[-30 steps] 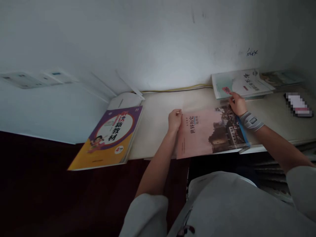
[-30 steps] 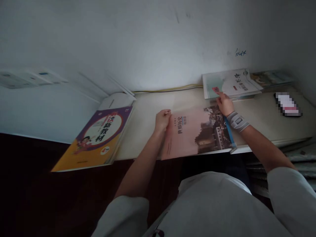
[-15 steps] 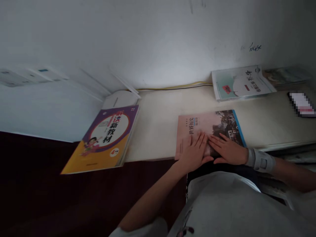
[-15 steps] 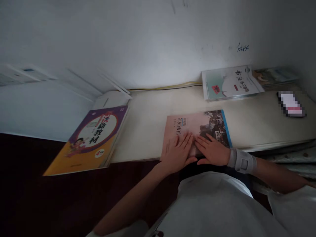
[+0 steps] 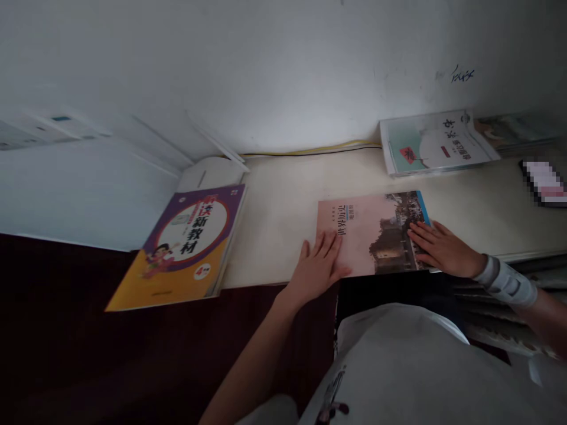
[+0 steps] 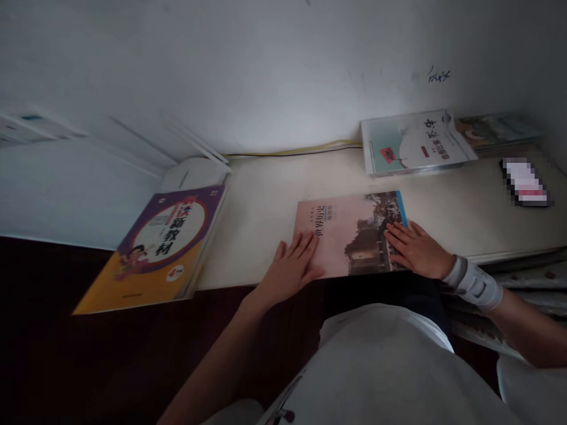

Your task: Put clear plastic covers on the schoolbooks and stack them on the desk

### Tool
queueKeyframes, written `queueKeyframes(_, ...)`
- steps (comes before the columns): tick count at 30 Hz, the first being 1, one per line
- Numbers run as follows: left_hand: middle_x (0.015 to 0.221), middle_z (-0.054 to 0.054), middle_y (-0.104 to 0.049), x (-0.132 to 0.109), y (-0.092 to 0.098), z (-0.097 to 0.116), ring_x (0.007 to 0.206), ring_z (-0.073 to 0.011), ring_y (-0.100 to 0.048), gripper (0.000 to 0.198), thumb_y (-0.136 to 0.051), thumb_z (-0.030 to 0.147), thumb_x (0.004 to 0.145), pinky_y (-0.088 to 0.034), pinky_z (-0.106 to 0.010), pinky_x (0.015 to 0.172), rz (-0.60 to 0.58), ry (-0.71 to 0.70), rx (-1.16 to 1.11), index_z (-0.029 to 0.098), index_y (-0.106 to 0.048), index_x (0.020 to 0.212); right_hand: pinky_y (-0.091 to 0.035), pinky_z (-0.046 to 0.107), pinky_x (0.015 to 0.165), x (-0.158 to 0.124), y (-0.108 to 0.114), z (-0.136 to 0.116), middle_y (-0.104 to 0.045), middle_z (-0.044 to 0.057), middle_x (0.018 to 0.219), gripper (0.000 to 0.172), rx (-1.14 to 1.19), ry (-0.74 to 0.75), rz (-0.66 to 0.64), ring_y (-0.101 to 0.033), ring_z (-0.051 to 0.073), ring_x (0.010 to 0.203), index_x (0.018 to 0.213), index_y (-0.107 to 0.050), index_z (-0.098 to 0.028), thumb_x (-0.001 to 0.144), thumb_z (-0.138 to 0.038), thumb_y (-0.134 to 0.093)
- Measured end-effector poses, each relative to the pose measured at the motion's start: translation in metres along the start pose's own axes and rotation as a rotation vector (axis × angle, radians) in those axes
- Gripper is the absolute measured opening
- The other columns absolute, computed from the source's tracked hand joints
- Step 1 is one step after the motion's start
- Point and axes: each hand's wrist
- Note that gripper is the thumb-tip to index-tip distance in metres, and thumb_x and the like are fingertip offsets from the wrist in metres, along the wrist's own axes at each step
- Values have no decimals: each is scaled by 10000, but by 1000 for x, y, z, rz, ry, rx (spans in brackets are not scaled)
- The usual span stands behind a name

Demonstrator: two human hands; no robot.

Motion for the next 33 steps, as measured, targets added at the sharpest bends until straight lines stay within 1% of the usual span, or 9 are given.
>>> queueKeyframes(3,1576,-162,-230,11,11,-4,1458,-390,-172,746,-366,593,917,-165,-662,1121,-17,78,27,169,-251,1521,-399,557,1014,14,15,8,-462,167,1457,507,-53,2,-75,-479,329,1306,1395,-474,-186,959,-438,-409)
queueKeyframes(7,1585,-183,-192,46,32,-8,1468,-377,-130,739,-397,543,922,-184,-611,1140,-41,77,1,115,-262,1510,-436,511,979,60,33,15,-533,217,1371,463,-95,9,-107,-534,347,1238,1283,-573,-118,944,-410,-453)
queueKeyframes(13,1580,-199,-194,104,42,-7,1471,-330,-164,706,-350,520,947,-198,-499,1163,-62,-17,-48,93,-263,1502,-375,495,1060,125,10,22,-432,244,1453,639,-64,33,-116,-424,345,1345,1365,-479,-61,935,-531,-424)
queueKeyframes(16,1566,-177,-269,118,36,-19,1453,-321,-235,661,-386,507,941,-240,-490,1147,-31,-34,-79,131,-320,1481,-367,489,1066,129,2,32,-433,220,1462,594,-36,25,-104,-427,325,1345,1361,-484,-92,936,-505,-440)
queueKeyframes(18,1536,-186,-334,126,34,-33,1421,-317,-309,586,-426,431,938,-285,-470,1125,42,30,-143,126,-392,1438,-396,464,1038,125,4,43,-473,207,1432,528,-20,-45,-83,-471,315,1305,1326,-513,-108,939,-462,-449)
queueKeyframes(21,1422,-234,-474,144,33,-58,1317,-310,-457,567,-530,263,872,-351,-416,1078,195,253,-413,68,-431,1395,-458,443,937,120,11,63,-562,226,1306,475,-29,-320,-33,-563,335,1172,1230,-557,-97,918,-447,-481)
queueKeyframes(24,1196,-218,-639,164,34,-80,1082,-286,-624,620,-637,170,743,-451,-375,950,255,427,-714,48,-494,1334,-484,419,848,119,17,83,-641,221,1114,428,-1,-553,13,-620,333,1028,1068,-600,-103,891,-482,-505)
queueKeyframes(28,899,-129,-709,180,34,-93,813,-223,-666,449,-675,185,667,-498,-330,778,260,443,-846,65,-653,1099,-498,363,736,120,11,98,-673,131,895,354,167,-604,24,-651,271,840,952,-590,-151,848,-488,-559)
queueKeyframes(33,732,-51,-680,174,29,-94,683,-166,-614,187,-644,263,674,-480,-290,688,309,396,-960,126,-692,792,-504,380,728,113,-6,108,-664,97,898,366,319,-605,245,-630,253,811,973,-552,-185,725,-405,-707)
Point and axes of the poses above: each hand's wrist, its own x-axis towards the middle knuckle, its own y-axis out of the back of the hand, z = x × y
